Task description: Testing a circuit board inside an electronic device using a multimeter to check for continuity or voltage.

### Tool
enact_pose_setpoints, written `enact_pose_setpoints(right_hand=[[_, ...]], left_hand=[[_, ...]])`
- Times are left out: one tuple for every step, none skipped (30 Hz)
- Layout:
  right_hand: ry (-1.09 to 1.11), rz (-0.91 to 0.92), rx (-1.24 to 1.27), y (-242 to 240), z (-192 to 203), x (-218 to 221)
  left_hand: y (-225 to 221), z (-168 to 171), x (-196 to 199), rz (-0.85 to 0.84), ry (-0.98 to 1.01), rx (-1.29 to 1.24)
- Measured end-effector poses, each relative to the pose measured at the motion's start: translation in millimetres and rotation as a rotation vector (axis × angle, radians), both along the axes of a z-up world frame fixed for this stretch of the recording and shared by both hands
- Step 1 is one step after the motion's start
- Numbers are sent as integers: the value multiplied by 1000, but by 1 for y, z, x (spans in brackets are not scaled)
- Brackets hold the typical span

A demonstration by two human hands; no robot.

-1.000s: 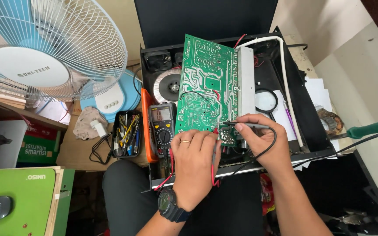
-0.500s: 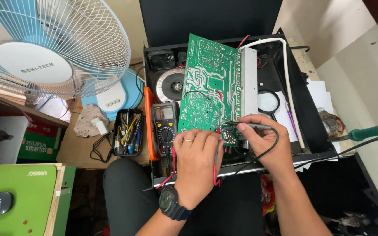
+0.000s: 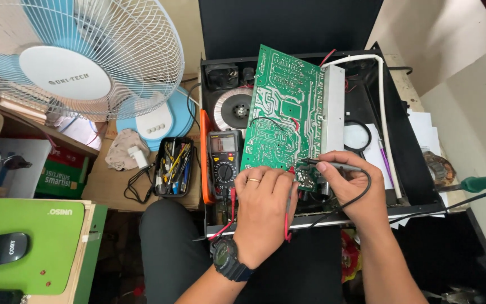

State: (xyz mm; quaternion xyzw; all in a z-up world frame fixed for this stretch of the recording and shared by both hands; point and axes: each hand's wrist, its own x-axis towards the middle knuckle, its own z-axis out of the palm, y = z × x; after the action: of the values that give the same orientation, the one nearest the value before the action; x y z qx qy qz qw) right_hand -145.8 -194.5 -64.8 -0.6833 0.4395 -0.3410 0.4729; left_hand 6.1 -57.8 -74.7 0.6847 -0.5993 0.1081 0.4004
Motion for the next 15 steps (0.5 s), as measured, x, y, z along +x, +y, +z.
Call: enact_pose_setpoints(right_hand=[[0,2,0,1,1,0],[6,-3,6,1,2,0],[13,-8,12,1,2,0],[12,-7,12,1,3,1],[8,-8,16,1,3,1],[4,-9,20,1,3,1],[4,-9,20,2,3,1],[0,-8,22,1,2,1],[-5,-7,24,1,2,1],[-5,-7,24,2,2,0],[2,-7,18,2,2,0],[9,-7,13,2,2,0],[9,-7,13,1,2,0],[8,-6,12,1,1,0],[6,-6,11,1,1,0]], left_hand=[[0,0,0,2,0,0],[0,0,0,2,-1,2],[0,0,0,2,-2,3],[0,0,0,2,-3,3],[0,0,0,0,-1,-2],[-1,0,0,-3,1,-7],[0,0,0,-3,1,-7],[0,1,0,-2,1,-2],[0,1,0,-2,1,3],[0,1,0,-1,1,3],[0,1,0,-3,3,5],[1,2,0,-4,4,7],[0,2,0,-4,4,7],[0,1,0,-5,3,6],[0,1,0,-5,2,4]])
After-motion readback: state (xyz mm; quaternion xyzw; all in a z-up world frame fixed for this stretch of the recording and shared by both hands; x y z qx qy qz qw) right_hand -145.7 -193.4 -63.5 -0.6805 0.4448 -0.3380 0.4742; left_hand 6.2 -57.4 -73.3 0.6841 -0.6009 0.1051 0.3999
